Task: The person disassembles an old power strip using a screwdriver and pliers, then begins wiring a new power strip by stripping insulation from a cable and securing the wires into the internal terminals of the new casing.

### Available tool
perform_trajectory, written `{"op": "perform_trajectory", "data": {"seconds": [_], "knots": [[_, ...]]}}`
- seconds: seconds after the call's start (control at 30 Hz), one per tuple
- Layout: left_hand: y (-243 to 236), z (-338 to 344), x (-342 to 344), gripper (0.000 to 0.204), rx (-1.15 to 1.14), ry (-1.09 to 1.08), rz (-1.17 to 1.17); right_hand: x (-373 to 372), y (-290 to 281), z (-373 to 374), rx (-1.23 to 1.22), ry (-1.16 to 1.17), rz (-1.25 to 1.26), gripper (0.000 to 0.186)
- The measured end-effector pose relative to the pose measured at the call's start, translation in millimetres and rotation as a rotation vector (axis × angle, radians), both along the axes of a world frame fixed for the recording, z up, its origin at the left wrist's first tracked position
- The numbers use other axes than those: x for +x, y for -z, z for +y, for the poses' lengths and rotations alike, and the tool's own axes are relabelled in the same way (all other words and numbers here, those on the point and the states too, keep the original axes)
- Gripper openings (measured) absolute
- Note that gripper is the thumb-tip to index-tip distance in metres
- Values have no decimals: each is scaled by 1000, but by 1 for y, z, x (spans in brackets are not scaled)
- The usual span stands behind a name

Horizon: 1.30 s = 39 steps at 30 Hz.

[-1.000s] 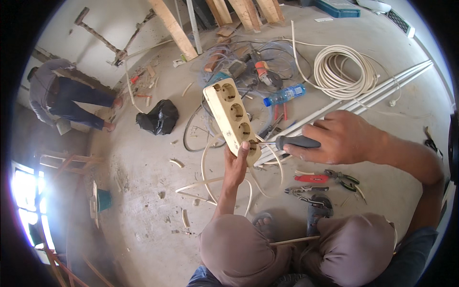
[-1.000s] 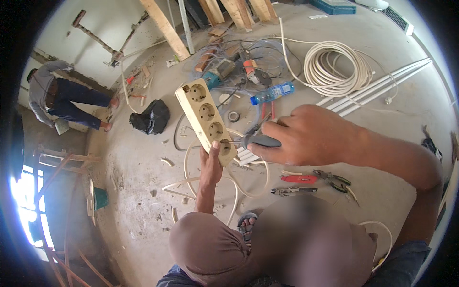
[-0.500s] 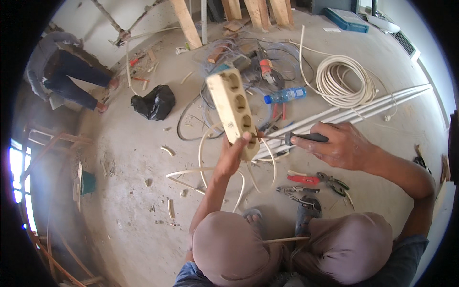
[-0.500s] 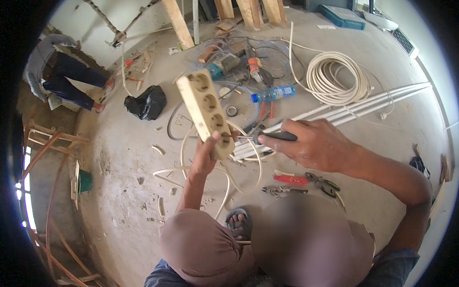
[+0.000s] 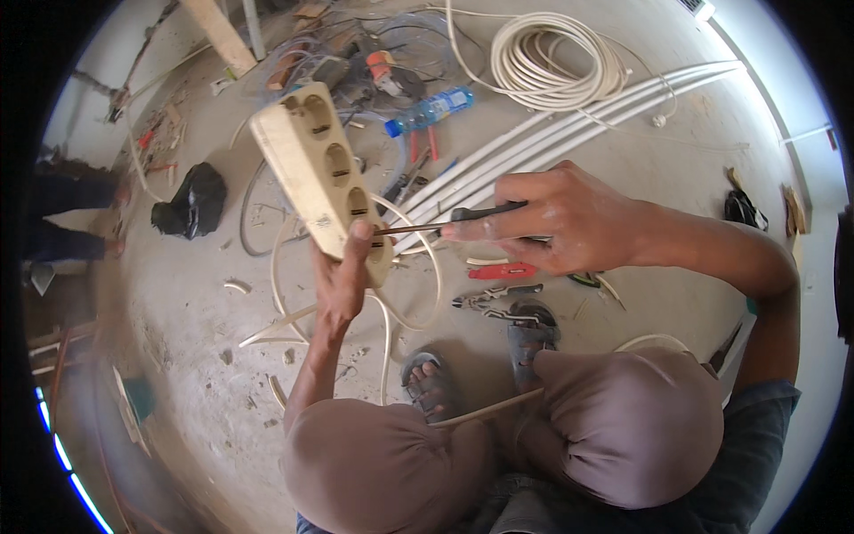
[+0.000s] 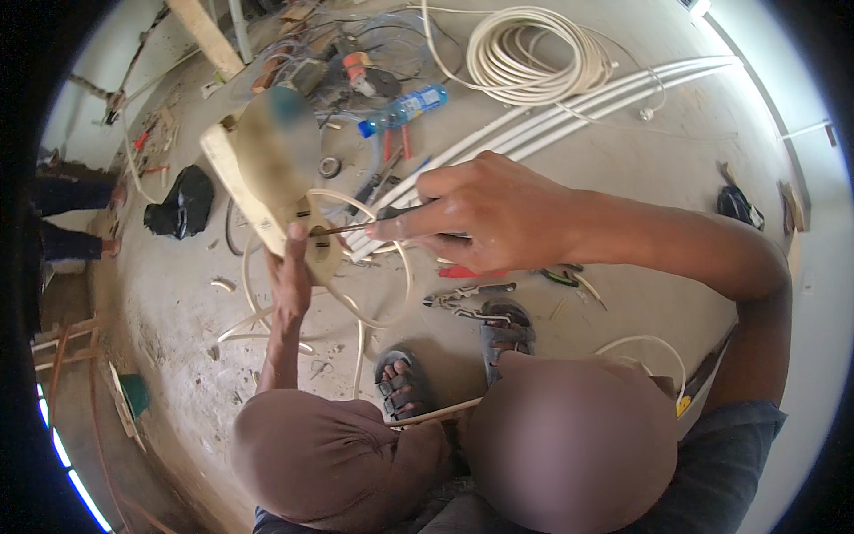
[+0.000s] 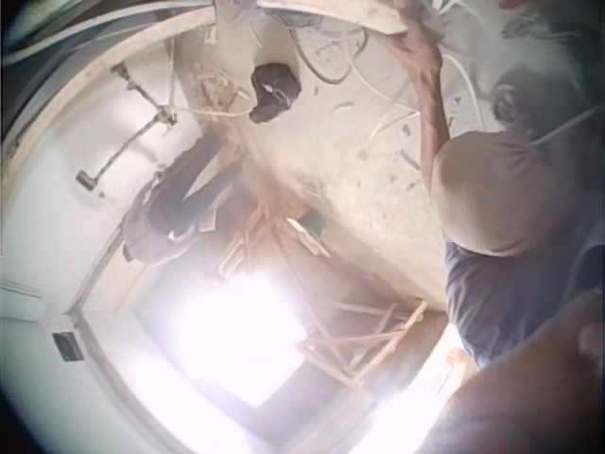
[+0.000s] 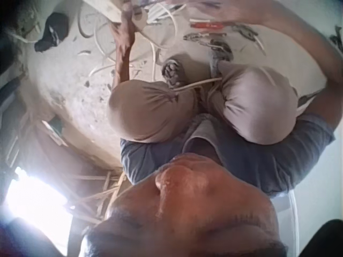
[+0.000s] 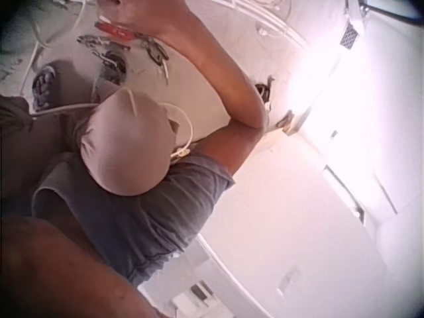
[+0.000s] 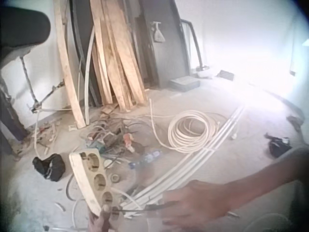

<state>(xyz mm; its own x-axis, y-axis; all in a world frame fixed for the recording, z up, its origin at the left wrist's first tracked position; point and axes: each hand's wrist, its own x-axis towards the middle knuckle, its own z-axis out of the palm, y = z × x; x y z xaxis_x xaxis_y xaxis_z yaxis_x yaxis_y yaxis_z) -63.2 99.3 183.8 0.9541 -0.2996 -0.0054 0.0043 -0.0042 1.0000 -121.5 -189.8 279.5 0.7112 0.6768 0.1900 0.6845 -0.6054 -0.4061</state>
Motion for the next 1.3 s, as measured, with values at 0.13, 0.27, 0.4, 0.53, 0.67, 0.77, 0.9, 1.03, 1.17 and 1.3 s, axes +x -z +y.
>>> {"op": "perform_trajectory", "data": {"seconds": [0.13, 0.27, 0.4, 0.53, 0.67, 0.77, 0.9, 1.03, 1.17, 1.3], "knots": [[16, -11, 12, 49, -77, -3, 66, -11, 14, -17, 26, 67, -25, 59], [26, 88, 74, 84, 798, -92, -1002, -30, 49, -56, 52, 351, -4, 54], [39, 140, 83, 91, 626, -244, -588, -116, 167, -166, 37, 845, 239, 36], [55, 152, 50, 82, 650, -236, -373, -206, 248, -216, -28, 1149, 467, 34], [66, 171, 31, 73, 743, -231, -314, -250, 264, -216, -143, 1244, 300, 36], [69, 181, 20, 67, 806, -218, -296, -297, 227, -224, -208, 1296, 593, 45], [78, 197, 10, 60, 861, -208, -260, -368, 166, -216, 210, 1465, 1655, 55], [83, 204, 0, 52, 870, -191, -266, -389, 108, -145, 649, 1270, 1669, 63], [85, 212, -8, 46, 868, -195, -302, -292, 34, -179, 97, 1350, 1242, 40], [87, 238, -17, 41, 891, -228, -338, -209, -45, -251, 25, 997, 535, 42]]}}
